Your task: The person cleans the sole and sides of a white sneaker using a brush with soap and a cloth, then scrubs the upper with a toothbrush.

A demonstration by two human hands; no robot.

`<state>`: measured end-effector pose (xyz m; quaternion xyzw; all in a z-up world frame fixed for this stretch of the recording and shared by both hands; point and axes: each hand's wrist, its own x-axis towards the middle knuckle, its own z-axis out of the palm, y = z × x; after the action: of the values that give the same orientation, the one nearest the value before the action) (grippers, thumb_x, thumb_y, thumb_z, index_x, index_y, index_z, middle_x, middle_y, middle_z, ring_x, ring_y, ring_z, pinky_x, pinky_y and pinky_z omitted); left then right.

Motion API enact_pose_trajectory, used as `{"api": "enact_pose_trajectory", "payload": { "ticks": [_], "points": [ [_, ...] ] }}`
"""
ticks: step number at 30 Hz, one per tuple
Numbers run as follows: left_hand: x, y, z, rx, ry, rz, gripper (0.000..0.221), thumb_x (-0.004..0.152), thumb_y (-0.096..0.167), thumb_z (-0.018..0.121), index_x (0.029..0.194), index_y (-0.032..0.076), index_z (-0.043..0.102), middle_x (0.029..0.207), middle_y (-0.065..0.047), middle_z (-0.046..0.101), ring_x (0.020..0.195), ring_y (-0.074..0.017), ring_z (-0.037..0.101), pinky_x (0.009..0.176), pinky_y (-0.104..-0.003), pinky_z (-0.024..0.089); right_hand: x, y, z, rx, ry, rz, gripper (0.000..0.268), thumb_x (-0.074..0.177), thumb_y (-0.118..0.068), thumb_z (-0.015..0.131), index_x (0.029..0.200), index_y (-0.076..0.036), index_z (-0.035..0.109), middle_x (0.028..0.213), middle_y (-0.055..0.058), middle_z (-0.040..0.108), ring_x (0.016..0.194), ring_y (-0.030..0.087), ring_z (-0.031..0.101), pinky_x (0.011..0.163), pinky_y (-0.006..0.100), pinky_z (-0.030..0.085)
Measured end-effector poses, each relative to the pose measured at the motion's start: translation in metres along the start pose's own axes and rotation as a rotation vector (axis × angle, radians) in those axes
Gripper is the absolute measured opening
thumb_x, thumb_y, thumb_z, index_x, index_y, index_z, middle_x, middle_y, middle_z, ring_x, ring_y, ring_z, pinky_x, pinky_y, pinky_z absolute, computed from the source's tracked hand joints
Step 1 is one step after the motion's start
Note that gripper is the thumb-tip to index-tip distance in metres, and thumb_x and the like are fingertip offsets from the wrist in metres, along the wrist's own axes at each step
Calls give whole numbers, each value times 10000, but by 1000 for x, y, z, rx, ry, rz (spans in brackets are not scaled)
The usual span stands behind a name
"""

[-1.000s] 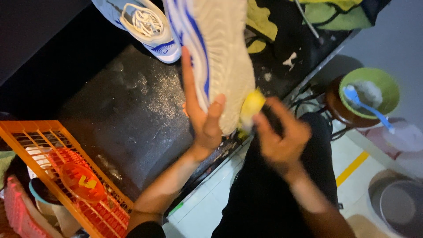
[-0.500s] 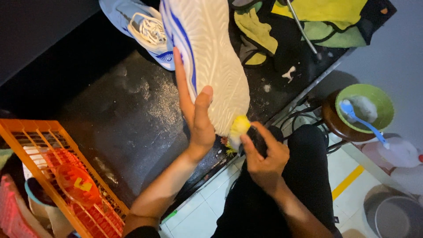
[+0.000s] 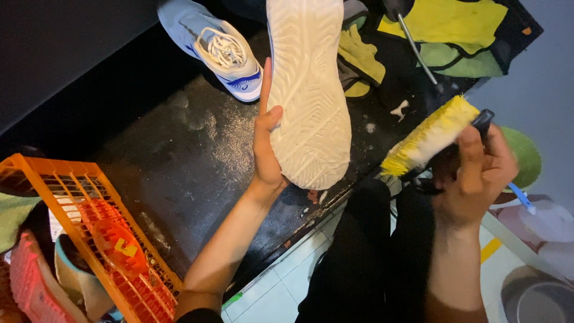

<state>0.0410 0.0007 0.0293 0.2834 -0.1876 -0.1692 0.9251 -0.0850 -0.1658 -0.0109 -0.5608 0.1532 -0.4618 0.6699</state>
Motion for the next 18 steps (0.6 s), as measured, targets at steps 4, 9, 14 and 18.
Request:
{"api": "enact_pose_trajectory", "payload": {
  "ticks": [4, 9, 14, 18],
  "points": [
    [-2, -1, 0, -31, 94, -19, 646, 818, 199, 452, 1437, 142, 276, 1450, -157, 339, 1311, -300, 354, 1088, -392, 280, 3, 21, -15, 33, -6, 16, 179, 914, -240, 564, 979, -79, 517, 574, -63, 433, 349, -2, 303, 297, 176, 211],
    [2, 8, -13, -91, 228, -246, 598, 728, 321, 526, 1230, -3, 504, 1152, -177, 590, 1032, -328, 559, 908, -413, 445, 14, 53, -41, -244, -49, 94, 229, 932, -261, 573, 1095, -109, 525, 563, -61, 419, 380, 1, 300, 335, 199, 178],
    [11, 30, -25, -134, 183, -138, 585, 717, 289, 558, 1220, -7, 508, 1116, -190, 607, 986, -331, 578, 883, -412, 464, 46, 34, -37, -436, -324, 24, 365, 961, -217, 478, 1309, -138, 402, 609, -11, 419, 448, 62, 365, 396, 200, 287],
    [11, 39, -26, -185, 154, -110, 588, 727, 250, 543, 1250, -13, 487, 1128, -198, 598, 1003, -337, 569, 916, -417, 453, 86, 22, -33, -857, -681, -180, 446, 987, -179, 430, 1411, -96, 316, 922, 54, 645, 761, 166, 579, 695, 300, 404]
  ]
}}
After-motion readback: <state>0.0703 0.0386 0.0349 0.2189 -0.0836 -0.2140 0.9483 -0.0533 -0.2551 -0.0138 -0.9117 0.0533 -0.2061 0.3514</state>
